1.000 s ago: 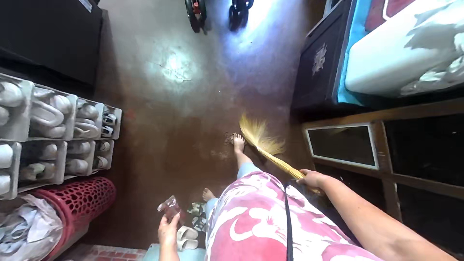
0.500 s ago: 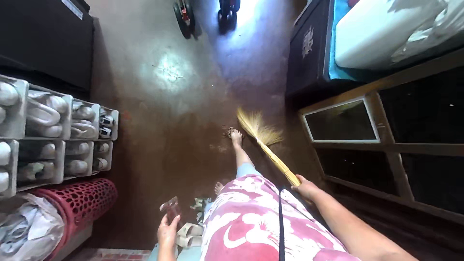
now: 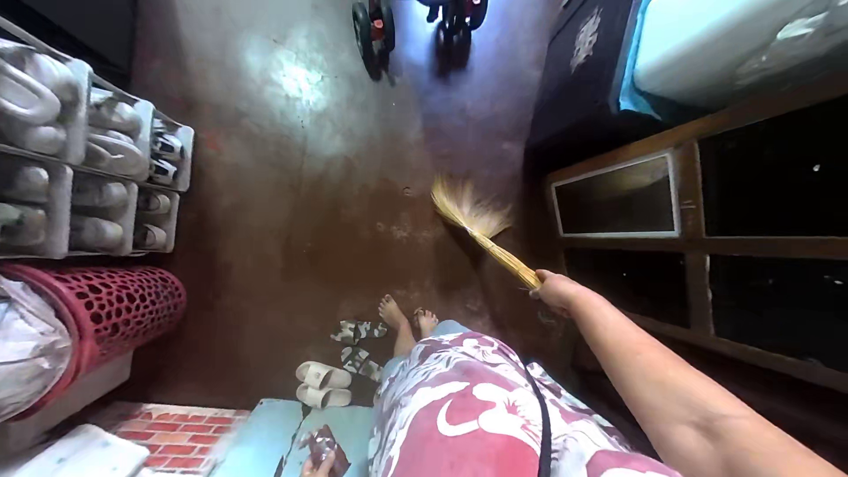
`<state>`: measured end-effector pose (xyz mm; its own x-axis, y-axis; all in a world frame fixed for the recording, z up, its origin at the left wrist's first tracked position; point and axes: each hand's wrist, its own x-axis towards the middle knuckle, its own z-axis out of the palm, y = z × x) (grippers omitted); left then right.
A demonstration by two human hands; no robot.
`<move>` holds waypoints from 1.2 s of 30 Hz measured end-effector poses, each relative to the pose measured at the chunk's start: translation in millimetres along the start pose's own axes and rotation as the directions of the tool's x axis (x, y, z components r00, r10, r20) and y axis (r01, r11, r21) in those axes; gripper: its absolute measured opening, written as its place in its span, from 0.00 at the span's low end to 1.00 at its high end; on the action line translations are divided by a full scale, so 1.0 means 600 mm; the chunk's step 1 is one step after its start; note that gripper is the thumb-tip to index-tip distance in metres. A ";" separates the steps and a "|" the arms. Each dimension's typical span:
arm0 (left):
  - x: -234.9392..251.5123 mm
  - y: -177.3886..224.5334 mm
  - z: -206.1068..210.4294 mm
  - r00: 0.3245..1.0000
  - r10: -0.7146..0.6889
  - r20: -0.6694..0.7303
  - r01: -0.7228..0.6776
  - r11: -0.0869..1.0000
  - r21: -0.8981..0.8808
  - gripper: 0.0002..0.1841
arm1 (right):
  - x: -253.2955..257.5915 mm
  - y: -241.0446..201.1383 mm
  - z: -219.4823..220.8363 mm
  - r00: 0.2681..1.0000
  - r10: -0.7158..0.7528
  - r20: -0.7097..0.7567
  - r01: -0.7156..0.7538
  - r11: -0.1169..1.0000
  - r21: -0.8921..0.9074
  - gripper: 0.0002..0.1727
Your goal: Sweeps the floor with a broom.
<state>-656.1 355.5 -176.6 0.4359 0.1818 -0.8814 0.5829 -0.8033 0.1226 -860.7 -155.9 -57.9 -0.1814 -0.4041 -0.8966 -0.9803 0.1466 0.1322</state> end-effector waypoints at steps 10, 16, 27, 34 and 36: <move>0.019 0.162 0.092 0.989 0.146 -0.028 -0.148 0.983 -0.106 0.24 | 0.227 0.199 -0.034 0.988 0.145 -0.060 -0.130 0.970 0.207 0.35; -0.005 0.315 0.180 0.975 0.206 -0.084 -0.213 0.974 -0.076 0.24 | 0.299 0.175 -0.146 0.985 0.158 0.062 -0.164 0.979 0.120 0.36; -0.109 0.465 0.334 0.961 0.272 0.055 -0.277 0.953 0.127 0.27 | 0.303 0.139 -0.330 0.980 0.081 0.179 -0.077 0.997 -0.027 0.30; -0.048 0.379 0.263 0.923 0.384 0.020 -0.380 0.901 0.207 0.25 | 0.343 0.334 -0.033 0.995 0.073 -0.064 -0.058 0.975 0.216 0.37; -0.043 0.336 0.231 0.921 0.388 0.036 -0.385 0.892 0.237 0.26 | 0.311 0.350 0.025 0.991 0.121 -0.053 -0.105 0.967 0.231 0.38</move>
<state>-644.6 110.5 -192.4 0.6030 -0.1643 -0.7806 0.1897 -0.9209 0.3404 -1099.1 -186.8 -203.6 -0.3021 -0.4310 -0.8503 -0.9112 0.3925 0.1248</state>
